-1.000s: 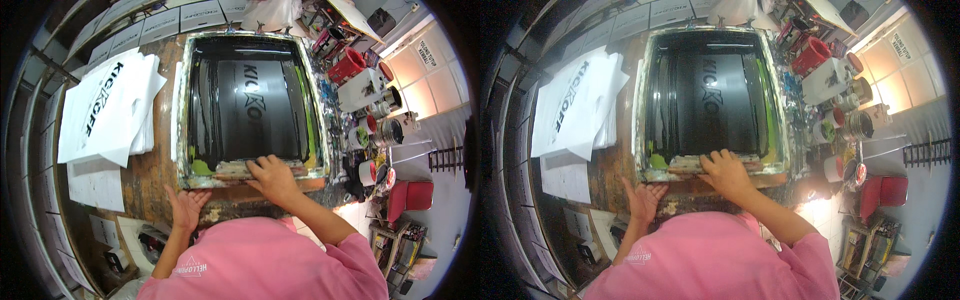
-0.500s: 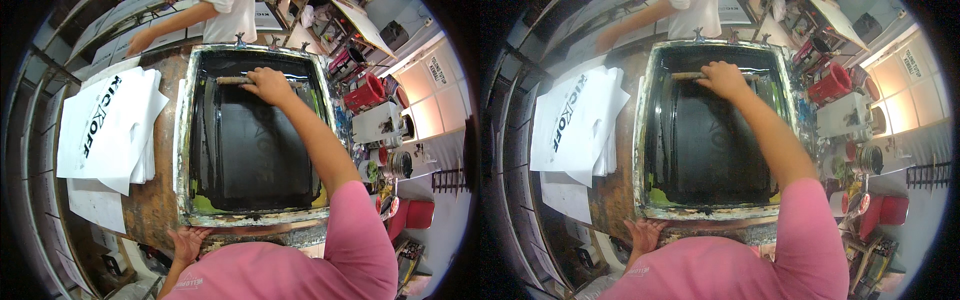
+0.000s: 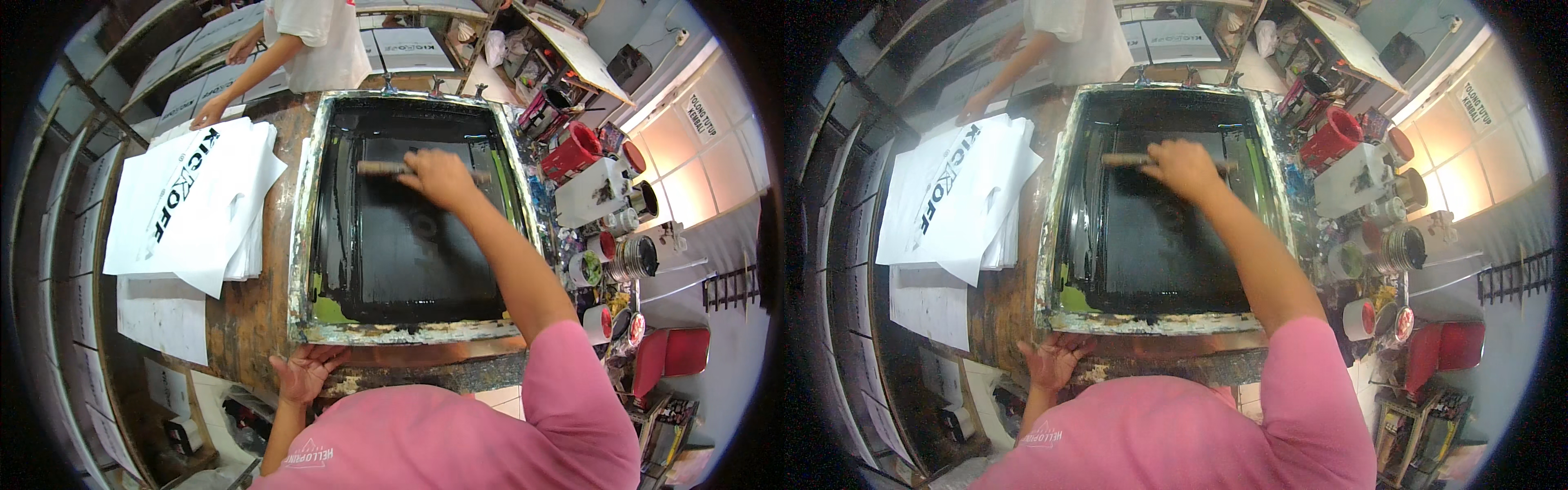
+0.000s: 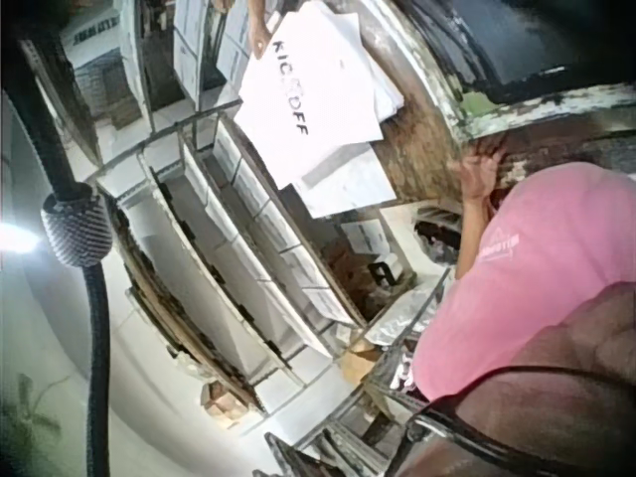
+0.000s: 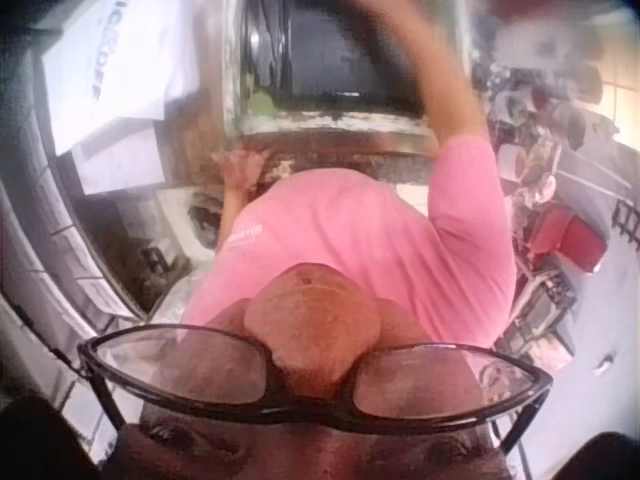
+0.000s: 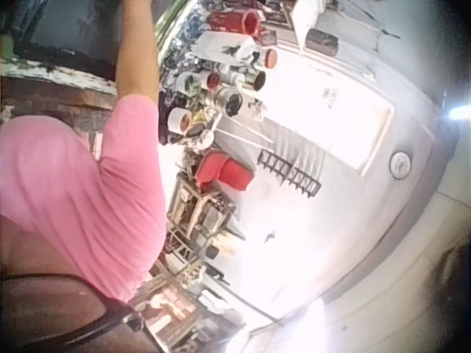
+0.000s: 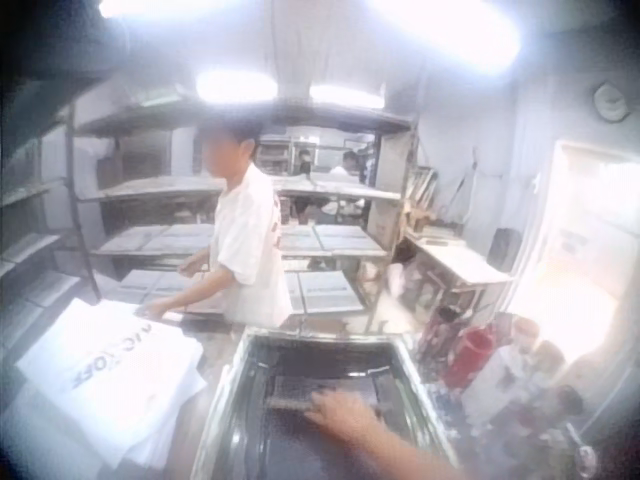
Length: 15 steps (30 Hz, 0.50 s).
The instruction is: The person performs screen printing onto white shopping bags by placing a bag on the workstation, lowering the screen, and using a squeegee to apply black ink.
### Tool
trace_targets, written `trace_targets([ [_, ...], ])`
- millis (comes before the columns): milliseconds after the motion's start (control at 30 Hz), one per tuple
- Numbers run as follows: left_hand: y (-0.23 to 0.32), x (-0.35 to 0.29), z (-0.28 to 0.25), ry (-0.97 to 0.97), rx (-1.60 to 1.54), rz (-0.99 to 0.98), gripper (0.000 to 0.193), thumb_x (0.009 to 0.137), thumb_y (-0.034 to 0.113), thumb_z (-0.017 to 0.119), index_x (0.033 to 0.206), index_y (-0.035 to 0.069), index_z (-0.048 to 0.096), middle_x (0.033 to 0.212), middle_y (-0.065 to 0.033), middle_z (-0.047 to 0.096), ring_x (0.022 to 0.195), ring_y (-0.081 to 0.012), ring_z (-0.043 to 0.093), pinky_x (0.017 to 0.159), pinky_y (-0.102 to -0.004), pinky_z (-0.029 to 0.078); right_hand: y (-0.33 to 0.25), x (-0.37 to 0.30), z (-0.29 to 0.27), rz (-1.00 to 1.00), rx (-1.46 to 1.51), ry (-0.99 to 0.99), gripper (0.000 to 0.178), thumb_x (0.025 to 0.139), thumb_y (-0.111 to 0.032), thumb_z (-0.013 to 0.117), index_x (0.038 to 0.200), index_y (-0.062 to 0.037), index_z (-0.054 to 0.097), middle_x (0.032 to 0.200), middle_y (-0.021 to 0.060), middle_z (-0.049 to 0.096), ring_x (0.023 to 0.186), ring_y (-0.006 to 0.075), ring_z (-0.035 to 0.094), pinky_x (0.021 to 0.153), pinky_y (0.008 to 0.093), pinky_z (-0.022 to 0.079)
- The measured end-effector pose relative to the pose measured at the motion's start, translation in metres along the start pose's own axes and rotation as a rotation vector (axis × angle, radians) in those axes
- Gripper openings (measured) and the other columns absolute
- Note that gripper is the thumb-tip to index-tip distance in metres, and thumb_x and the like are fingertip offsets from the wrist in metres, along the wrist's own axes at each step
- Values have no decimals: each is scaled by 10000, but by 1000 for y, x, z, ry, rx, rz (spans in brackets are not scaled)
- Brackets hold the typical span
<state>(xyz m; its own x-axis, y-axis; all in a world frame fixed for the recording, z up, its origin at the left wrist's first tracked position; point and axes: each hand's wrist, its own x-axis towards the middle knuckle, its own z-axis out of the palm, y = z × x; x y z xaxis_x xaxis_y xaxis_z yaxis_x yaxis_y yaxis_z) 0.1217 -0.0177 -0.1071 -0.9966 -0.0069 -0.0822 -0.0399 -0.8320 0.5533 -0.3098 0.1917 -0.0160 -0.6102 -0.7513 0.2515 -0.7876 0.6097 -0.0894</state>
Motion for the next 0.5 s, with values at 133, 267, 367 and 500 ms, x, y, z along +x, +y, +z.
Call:
trace_targets([
  [133, -1, 5, -2, -79, -26, 13, 943, 878, 869, 344, 1430, 149, 599, 1472, -183, 572, 1385, -392, 509, 1198, -660, 272, -78, -90, -56, 68, 98, -130, 393, 957, -427, 636, 1028, -49, 552, 908, 178, 676, 849, 383, 687, 707, 504, 542],
  [267, 11, 16, 21, -252, -96, 61, 960, 866, 882, 345, 1481, 174, 549, 1503, -169, 546, 1369, -397, 527, 1188, -665, 285, -138, -149, -136, 53, 171, -118, 389, 925, -377, 649, 1025, -15, 545, 926, 185, 593, 830, 382, 636, 695, 482, 544],
  [367, 40, 30, 68, -342, -60, 152, 990, 848, 898, 355, 1539, 198, 474, 1550, -163, 496, 1402, -402, 491, 1183, -668, 292, -156, -145, -182, 51, 100, 20, 360, 911, -373, 656, 999, -35, 568, 909, 173, 592, 831, 356, 616, 818, 495, 530],
  [500, 74, 70, 131, -287, 12, 299, 933, 897, 846, 403, 1557, 187, 438, 1542, -174, 499, 1416, -408, 464, 1189, -673, 271, -158, -108, -219, 25, -168, 380, 327, 886, -379, 667, 909, -60, 601, 835, 137, 596, 819, 321, 613, 886, 507, 446],
])
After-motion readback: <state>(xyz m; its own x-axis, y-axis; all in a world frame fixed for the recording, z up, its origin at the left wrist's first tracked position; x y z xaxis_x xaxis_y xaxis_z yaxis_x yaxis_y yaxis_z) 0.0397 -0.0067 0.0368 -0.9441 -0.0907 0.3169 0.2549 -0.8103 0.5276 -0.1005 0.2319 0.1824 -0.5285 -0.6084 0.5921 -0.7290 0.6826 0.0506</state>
